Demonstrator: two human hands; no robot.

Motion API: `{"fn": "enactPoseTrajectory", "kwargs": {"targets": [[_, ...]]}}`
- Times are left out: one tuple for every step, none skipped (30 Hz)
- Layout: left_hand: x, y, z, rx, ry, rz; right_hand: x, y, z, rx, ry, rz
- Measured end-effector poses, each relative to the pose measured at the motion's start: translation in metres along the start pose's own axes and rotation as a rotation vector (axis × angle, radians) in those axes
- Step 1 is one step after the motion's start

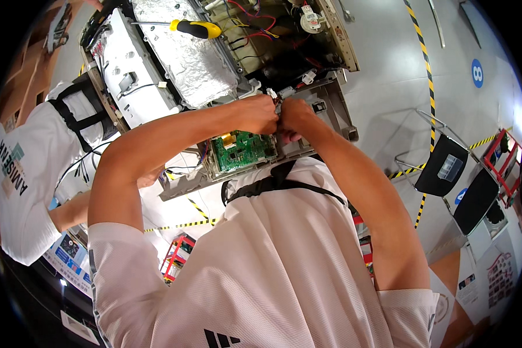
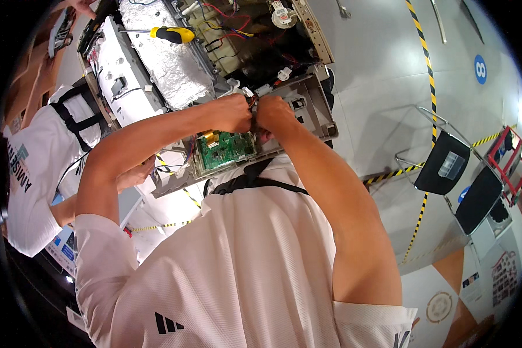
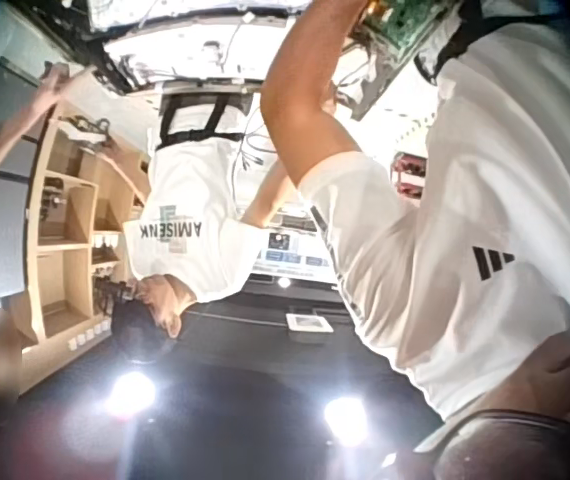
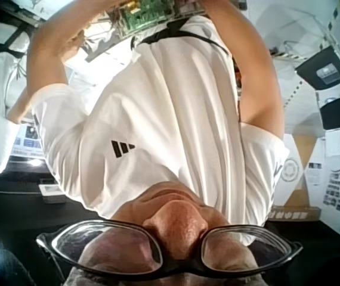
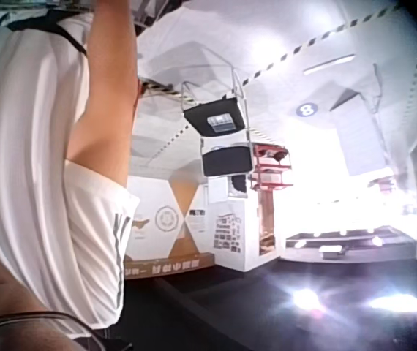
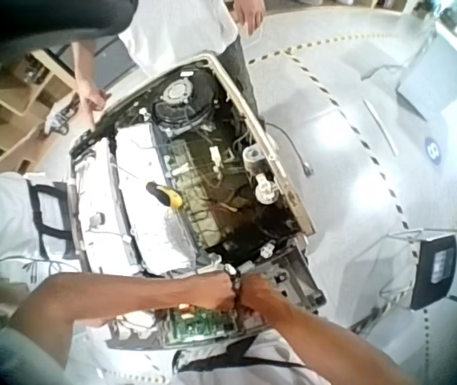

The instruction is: The person removes the front panel of a washing machine using a screwdriver and then disconnects several wiring connectors from an internal circuit board.

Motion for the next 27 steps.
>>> {"fn": "enactPoseTrajectory", "kwargs": {"targets": [[0.002,-0.001,0.000,0.003,0.006,-0.019,0.001,0.001,-0.004,0.005,-0.008,-0.010],[0.000,-0.002,0.001,-0.006,-0.019,-0.024,0.001,0.001,-0.007,0.011,-0.019,-0.019],[-0.001,-0.003,0.001,-0.015,-0.044,-0.029,0.002,0.000,-0.007,0.013,-0.011,-0.020],[-0.002,-0.004,0.001,-0.025,-0.069,-0.034,0.002,0.000,-0.007,0.016,-0.003,-0.021],[-0.002,-0.002,0.001,-0.022,-0.070,-0.037,0.003,0.000,-0.006,0.018,0.006,-0.020],[-0.001,0.000,0.001,-0.019,-0.070,-0.040,0.002,-0.001,-0.007,0.028,0.006,-0.009],[-0.001,0.003,0.002,-0.016,-0.070,-0.044,0.001,0.000,-0.009,0.037,0.006,0.002],[0.000,0.001,0.002,-0.018,-0.069,-0.060,0.002,-0.001,-0.011,0.048,0.007,0.009],[0.001,-0.001,0.002,-0.019,-0.067,-0.075,0.003,0.000,-0.014,0.045,0.004,0.016],[0.001,-0.003,0.001,-0.021,-0.065,-0.091,0.005,0.002,-0.018,0.041,0.001,0.023],[0.001,-0.001,0.001,-0.032,-0.065,-0.104,0.005,0.002,-0.020,0.037,-0.005,0.034],[0.002,0.001,0.001,-0.043,-0.064,-0.116,0.005,0.003,-0.019,0.026,-0.001,0.010],[0.002,0.003,0.001,-0.055,-0.062,-0.128,0.005,0.004,-0.016,0.015,0.003,-0.015],[0.002,0.005,0.000,-0.065,-0.060,-0.151,0.005,0.004,-0.014,0.004,0.007,-0.039],[0.002,0.006,0.000,-0.075,-0.057,-0.173,0.004,0.003,-0.012,0.009,0.002,-0.019],[0.001,0.008,0.000,-0.086,-0.055,-0.195,0.001,0.002,-0.010,0.014,-0.002,0.001],[-0.001,0.008,0.000,-0.086,-0.056,-0.171,0.000,0.000,-0.008,0.020,-0.005,0.019],[-0.004,0.007,0.002,-0.086,-0.058,-0.147,0.001,0.002,-0.007,-0.008,0.006,-0.017],[-0.005,0.007,0.002,-0.086,-0.061,-0.122,0.001,0.005,-0.005,-0.036,0.016,-0.053],[-0.006,0.006,0.003,-0.122,-0.071,-0.174,0.004,0.007,-0.007,-0.061,0.025,-0.090],[-0.005,0.005,0.002,-0.159,-0.083,-0.226,0.004,0.005,-0.009,-0.034,0.008,-0.062],[-0.005,0.004,0.002,-0.196,-0.094,-0.277,0.004,0.004,-0.013,-0.007,-0.010,-0.033],[-0.001,0.001,0.002,-0.186,-0.043,-0.343,0.003,0.003,-0.016,0.017,-0.027,-0.003],[0.004,-0.003,0.002,-0.176,0.009,-0.408,0.001,0.003,-0.014,0.006,-0.038,0.017],[0.008,-0.007,0.002,-0.165,0.060,-0.473,-0.001,0.003,-0.010,-0.005,-0.050,0.037],[-0.001,-0.001,0.000,-0.242,-0.073,-0.376,-0.002,0.003,-0.010,-0.015,-0.063,0.055],[-0.008,0.004,-0.006,-0.318,-0.204,-0.278,0.000,0.003,-0.012,-0.008,-0.047,0.041]]}}
Point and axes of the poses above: each hand's wrist, its own z-axis towards the middle knuckle, its own y-axis out of the back of the hand, x = y × z, the point moved 10 cm from there along z, towards the middle knuckle, and after that the axes turned 3 degrees about -y, right-handed, at the moved point
